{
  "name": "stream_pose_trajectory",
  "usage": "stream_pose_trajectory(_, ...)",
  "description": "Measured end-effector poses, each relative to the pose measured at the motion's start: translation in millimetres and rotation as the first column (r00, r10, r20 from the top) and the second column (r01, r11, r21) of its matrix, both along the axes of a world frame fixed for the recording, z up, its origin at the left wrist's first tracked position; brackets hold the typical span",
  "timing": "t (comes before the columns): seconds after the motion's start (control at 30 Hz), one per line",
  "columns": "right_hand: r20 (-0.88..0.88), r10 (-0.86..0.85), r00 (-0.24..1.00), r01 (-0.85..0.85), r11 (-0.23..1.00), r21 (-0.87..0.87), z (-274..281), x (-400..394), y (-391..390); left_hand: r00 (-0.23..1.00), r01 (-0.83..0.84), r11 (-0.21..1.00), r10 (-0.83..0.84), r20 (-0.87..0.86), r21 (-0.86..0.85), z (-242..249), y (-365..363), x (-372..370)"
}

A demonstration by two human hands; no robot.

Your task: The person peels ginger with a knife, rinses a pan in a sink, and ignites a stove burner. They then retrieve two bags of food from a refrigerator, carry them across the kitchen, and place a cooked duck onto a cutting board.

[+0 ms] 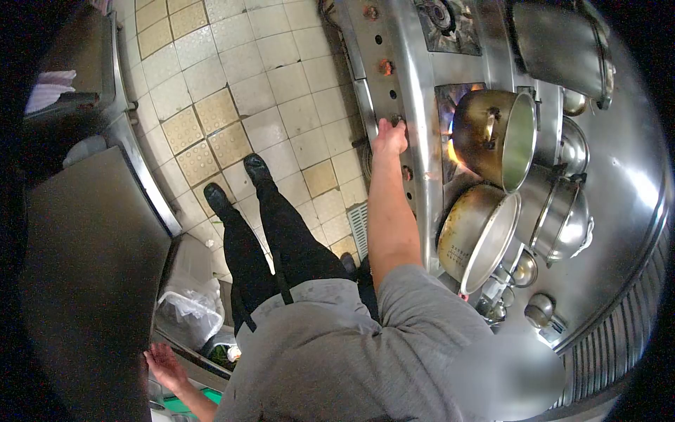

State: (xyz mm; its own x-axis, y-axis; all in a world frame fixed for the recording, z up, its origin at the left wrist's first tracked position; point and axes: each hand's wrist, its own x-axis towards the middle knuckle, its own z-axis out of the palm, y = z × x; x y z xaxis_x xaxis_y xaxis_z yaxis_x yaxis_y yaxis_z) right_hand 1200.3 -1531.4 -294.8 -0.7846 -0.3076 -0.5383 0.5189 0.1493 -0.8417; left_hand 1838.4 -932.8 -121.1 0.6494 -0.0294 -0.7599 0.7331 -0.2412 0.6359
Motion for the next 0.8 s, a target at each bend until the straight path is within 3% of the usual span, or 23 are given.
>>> stream_pose_trajectory(0.27,-0.027,0.113,0.993,-0.114,0.993,-0.024,-3,-4,3,1.0,0.015,0.998,-0.016,0.02,0.068,23,-27,-3)
stream_pose_trajectory(0.33,-0.011,0.113,0.993,-0.114,0.993,-0.018,-3,-6,3,0.98,0.105,0.951,-0.15,0.135,0.292,41,-44,-9)
stream_pose_trajectory(0.53,0.0,0.161,0.987,-0.161,0.987,-0.009,-6,-12,4,0.903,0.159,0.865,-0.322,0.285,0.475,57,-32,3)
stream_pose_trajectory(0.8,0.022,0.189,0.982,-0.189,0.982,0.007,-7,-15,3,0.867,0.196,0.838,-0.391,0.309,0.509,65,-34,-1)
